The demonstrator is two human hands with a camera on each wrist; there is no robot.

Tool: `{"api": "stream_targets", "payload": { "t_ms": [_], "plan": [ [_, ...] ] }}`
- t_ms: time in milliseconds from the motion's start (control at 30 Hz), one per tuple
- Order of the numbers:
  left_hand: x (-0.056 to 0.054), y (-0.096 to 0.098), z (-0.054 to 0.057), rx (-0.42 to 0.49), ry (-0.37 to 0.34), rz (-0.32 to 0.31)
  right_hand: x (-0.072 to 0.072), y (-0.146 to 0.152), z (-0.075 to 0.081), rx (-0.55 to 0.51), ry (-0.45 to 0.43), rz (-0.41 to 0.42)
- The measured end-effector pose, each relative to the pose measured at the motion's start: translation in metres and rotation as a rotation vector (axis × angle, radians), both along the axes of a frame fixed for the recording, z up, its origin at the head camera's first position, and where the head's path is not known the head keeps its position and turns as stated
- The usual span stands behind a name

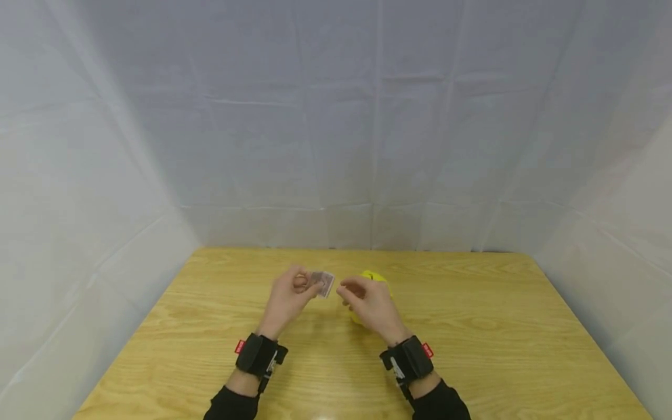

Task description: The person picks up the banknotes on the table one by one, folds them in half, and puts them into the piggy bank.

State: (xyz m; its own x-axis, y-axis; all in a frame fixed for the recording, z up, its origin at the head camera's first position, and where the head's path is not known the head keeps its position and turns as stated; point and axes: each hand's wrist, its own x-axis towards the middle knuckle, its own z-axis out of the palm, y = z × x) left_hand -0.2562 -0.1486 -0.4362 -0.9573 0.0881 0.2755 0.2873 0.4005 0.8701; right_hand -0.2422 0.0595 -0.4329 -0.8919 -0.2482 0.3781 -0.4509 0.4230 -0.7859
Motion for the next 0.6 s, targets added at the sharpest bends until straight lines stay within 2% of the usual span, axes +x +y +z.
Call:
{"api": "stream_targets", "payload": {
  "t_ms": [100, 233, 367, 600],
  "plan": [
    [0.005, 0.012, 0.003, 0.049, 0.011, -0.065, -0.001, -0.001, 0.001, -0.05, -0.034, -0.027],
    [0.009, 0.021, 0.003, 0.1, 0.02, -0.123, -0.001, -0.001, 0.002, -0.128, -0.055, -0.045],
    [0.011, 0.027, 0.003, 0.112, 0.032, -0.135, -0.001, 0.0, 0.003, -0.154, -0.051, -0.048],
    [0.016, 0.033, 0.004, 0.035, 0.093, -0.143, -0.002, 0.001, 0.002, -0.192, -0.044, -0.107]
  ]
}}
